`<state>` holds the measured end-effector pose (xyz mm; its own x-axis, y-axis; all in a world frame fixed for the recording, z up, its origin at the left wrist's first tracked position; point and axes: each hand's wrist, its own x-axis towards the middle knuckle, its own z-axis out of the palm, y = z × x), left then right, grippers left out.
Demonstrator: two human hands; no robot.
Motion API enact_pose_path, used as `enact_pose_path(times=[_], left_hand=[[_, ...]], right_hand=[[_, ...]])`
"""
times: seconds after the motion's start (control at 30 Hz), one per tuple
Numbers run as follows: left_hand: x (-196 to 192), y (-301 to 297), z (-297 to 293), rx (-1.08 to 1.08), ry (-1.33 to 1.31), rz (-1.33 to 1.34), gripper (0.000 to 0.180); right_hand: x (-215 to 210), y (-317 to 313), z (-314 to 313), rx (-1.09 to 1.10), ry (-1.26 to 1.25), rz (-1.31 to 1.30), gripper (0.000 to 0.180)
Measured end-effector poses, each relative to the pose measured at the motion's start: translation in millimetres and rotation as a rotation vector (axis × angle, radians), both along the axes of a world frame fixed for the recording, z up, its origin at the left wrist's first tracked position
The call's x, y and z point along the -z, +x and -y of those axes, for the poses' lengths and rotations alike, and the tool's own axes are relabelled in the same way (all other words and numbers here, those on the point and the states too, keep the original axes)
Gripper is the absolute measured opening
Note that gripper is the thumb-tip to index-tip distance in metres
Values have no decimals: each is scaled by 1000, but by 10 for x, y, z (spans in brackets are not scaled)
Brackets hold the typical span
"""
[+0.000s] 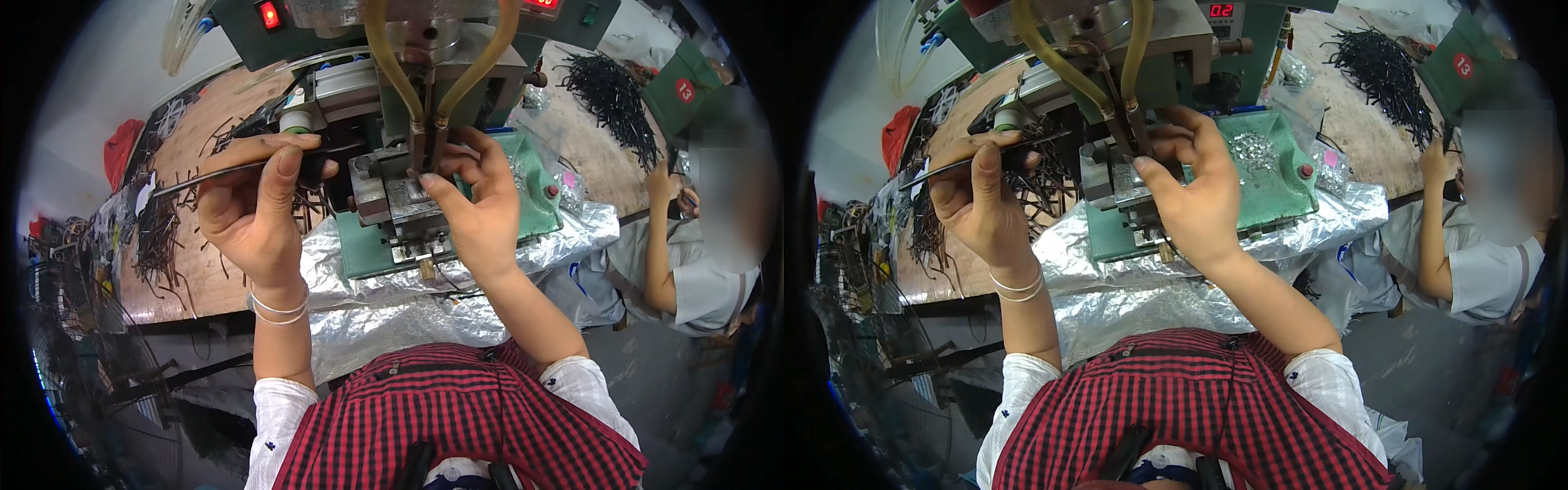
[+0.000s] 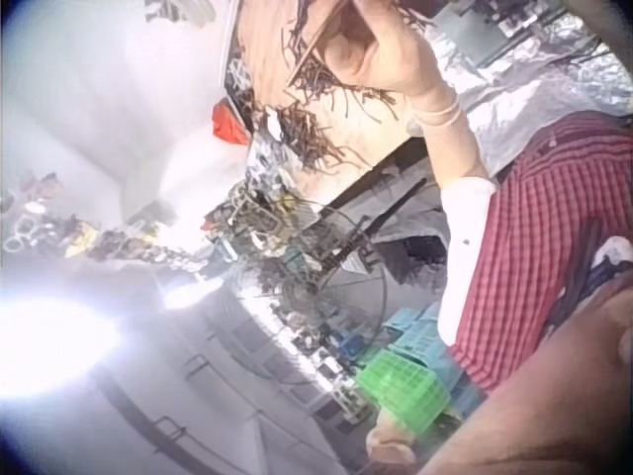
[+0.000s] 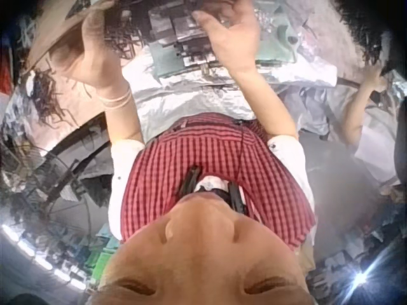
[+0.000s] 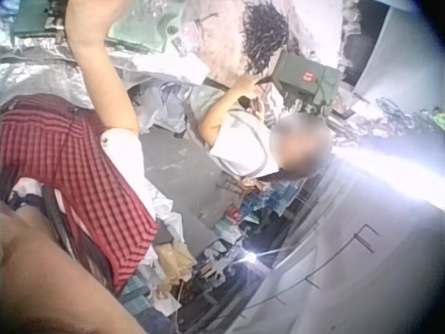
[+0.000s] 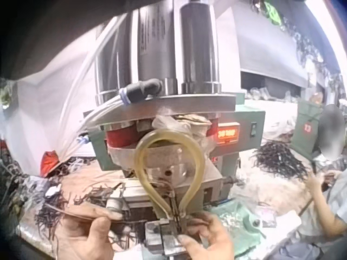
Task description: The person repeatedly picks dark wire pieces from a pile, places them into a green press machine, and then picks small metallic components from a tray to attach to the wires. The process is repeated continuously with the same motions.
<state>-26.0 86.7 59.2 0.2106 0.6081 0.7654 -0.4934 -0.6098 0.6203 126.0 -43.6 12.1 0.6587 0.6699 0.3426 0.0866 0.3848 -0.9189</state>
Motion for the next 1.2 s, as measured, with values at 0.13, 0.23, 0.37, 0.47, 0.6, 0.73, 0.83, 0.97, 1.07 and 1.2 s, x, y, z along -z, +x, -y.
enact_pose_path(times=[0.13, 0.23, 0.37, 0.47, 0.6, 0.73, 0.83, 0.97, 1.07, 1.2], left_hand=[[129, 0, 126, -13, 210, -58, 13], [326, 17, 356, -90, 580, -369, 25], [487, 242, 456, -211, 878, -397, 20], [564, 310, 397, -190, 897, -361, 22], [606, 273, 418, -240, 914, -396, 23], [639, 253, 403, -260, 902, -369, 21], [593, 297, 400, -225, 914, -395, 23], [694, 249, 446, -222, 836, -387, 19], [796, 151, 567, -225, 684, -384, 14], [776, -549, 613, -454, 740, -880, 19]], right_hand=[[-171, -65, 368, -99, -110, 210, 68], [-64, 245, 401, 73, -246, 489, 50], [707, 750, 571, 310, -517, 598, 34], [907, 781, 797, 296, -530, 587, 31], [662, 1088, 699, 505, -327, 437, 32], [889, 1123, 741, 458, -498, 573, 29], [966, 948, 835, 380, -630, 657, 20], [944, 887, 699, 456, -636, 891, 15], [946, 831, 669, 487, -626, 976, 11], [1116, 924, 788, 528, -608, 650, 10]])
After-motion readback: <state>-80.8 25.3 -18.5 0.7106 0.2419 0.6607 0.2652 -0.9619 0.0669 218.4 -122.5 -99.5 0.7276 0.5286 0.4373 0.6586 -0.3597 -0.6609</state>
